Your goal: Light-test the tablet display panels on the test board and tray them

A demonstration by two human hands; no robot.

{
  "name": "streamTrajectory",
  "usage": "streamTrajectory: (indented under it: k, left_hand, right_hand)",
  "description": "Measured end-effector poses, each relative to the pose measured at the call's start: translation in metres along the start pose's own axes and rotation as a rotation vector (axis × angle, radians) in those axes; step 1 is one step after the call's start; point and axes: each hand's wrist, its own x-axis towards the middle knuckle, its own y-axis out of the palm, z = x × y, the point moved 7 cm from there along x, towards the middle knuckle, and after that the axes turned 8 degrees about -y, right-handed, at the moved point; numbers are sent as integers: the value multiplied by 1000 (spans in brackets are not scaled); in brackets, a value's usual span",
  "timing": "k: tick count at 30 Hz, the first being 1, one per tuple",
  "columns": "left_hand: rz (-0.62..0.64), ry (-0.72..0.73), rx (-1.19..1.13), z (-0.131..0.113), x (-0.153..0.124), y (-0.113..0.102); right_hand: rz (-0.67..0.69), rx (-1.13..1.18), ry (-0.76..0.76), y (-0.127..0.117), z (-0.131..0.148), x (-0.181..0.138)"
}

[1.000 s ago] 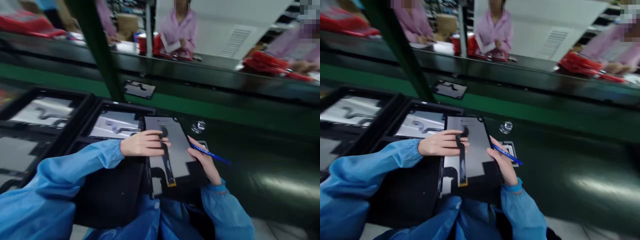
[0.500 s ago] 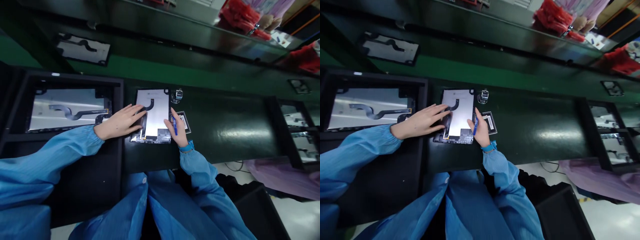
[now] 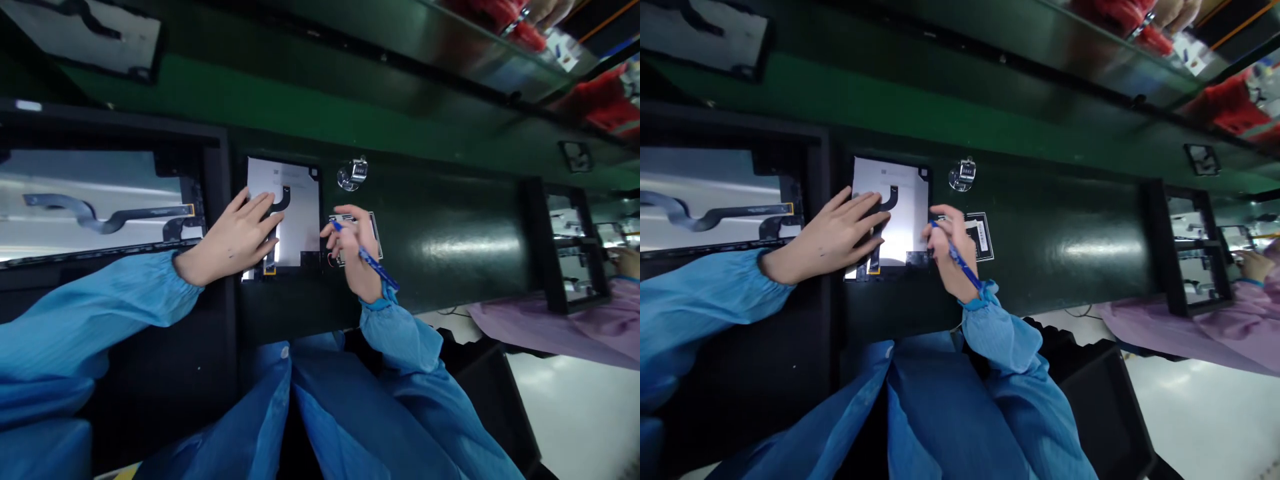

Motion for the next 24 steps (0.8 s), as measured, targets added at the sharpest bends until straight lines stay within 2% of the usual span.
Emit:
streamTrajectory:
  k: [2, 4, 7, 11, 14, 24]
  left_hand:
    - [-52, -33, -57, 3, 0, -3]
    - [-95, -64, -102, 8, -1, -5]
    - [-123, -78, -106, 12, -3, -5]
    - [-120, -67, -94, 13, -3, -4]
    - [-120, -58, -84, 11, -2, -5]
    - [-132, -77, -110, 10, -3, -8]
  right_hand:
    - [138, 114, 31, 33, 1, 2]
    - [221, 166, 53, 61, -2, 1]
    - [207, 102, 75, 80, -12, -2]
    - [123, -131, -47, 77, -9, -6]
    - [124, -234, -104, 76, -5, -7]
    - [119, -231, -121, 81, -6, -8]
